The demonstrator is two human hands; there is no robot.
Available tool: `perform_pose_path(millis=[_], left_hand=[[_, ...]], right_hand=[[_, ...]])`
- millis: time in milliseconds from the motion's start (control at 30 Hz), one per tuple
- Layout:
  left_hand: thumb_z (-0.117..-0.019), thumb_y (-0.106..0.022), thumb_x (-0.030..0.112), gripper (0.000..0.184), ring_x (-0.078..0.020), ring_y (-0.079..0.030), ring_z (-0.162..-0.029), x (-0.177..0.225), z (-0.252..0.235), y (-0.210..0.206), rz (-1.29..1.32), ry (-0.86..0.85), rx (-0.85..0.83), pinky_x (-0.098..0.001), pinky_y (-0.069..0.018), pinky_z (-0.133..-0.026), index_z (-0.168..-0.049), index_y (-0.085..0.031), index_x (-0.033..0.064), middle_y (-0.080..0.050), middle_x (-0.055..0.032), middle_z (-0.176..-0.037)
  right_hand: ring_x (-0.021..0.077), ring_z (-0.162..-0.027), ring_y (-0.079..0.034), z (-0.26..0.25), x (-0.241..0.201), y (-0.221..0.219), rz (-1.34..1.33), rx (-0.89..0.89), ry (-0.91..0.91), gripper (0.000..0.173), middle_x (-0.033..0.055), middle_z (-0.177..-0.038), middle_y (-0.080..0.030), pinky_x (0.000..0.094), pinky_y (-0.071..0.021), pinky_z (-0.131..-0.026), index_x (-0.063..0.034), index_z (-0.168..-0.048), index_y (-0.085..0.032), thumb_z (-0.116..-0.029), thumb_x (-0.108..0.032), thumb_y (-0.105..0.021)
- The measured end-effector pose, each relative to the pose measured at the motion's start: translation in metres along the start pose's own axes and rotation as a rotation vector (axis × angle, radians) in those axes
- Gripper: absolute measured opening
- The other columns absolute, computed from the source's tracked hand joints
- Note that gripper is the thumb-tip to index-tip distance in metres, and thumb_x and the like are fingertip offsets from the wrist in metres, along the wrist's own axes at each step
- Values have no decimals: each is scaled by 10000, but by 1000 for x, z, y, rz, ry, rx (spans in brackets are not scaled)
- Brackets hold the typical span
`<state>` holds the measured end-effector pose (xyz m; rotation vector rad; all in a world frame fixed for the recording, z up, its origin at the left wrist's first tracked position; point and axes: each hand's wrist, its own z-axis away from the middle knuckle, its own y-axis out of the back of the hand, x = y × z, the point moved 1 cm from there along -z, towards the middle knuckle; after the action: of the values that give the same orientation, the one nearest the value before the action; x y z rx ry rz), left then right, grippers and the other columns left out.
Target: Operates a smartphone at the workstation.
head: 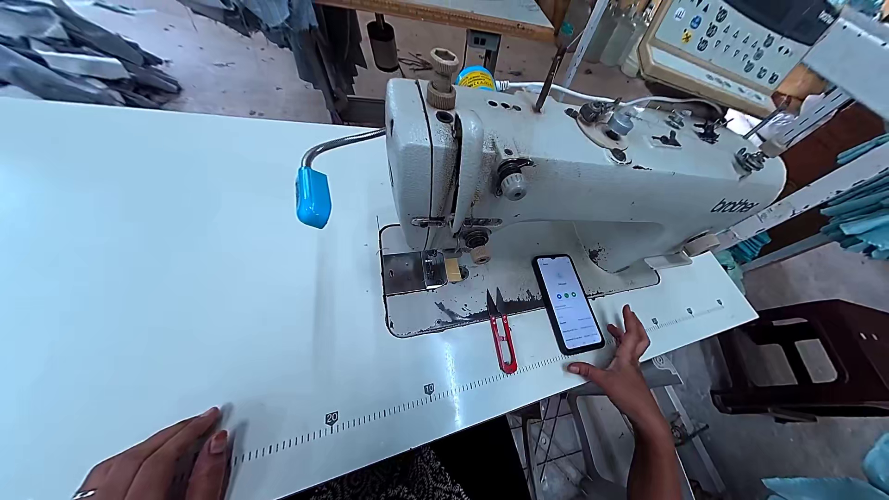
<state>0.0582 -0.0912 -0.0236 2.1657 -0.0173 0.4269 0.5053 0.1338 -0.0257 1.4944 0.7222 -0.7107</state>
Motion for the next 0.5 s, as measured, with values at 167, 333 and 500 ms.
perform_pose_path(millis=[167, 333, 500], left_hand=[[-1034, -517, 148, 320, -415, -661, -985, 1, 1, 0, 14, 8, 4, -416, -493, -904, -1053, -692, -119, -695, -317, -1011], [-1041, -506, 162, 336, -439, -668, -990, -2, 2, -1, 23, -8, 1, -449, -501, -917, -1060, -695, -115, -694, -322, -1022], [-1035, -520, 148, 331, -441, -663, -994, -2, -1, 2, 167, -18, -27, -457, -508, -927, -1047, -686, -138, -678, -347, -1040]], right_hand=[[456, -1429, -330, 0, -6, 3, -92, -75, -97, 1263, 309, -1640, -92, 625, -396, -1057, -94, -1643, -73, -705, -319, -889], [353, -1456, -335, -5, 1, 6, -336, -25, -192, 1050, 231, -1668, -92, 512, -403, -1095, -127, -1644, -54, -838, -113, -727], [303, -1420, -375, -5, -2, 4, -441, -4, -200, 978, 200, -1663, -125, 448, -420, -1081, -132, -1638, -73, -879, -24, -679]])
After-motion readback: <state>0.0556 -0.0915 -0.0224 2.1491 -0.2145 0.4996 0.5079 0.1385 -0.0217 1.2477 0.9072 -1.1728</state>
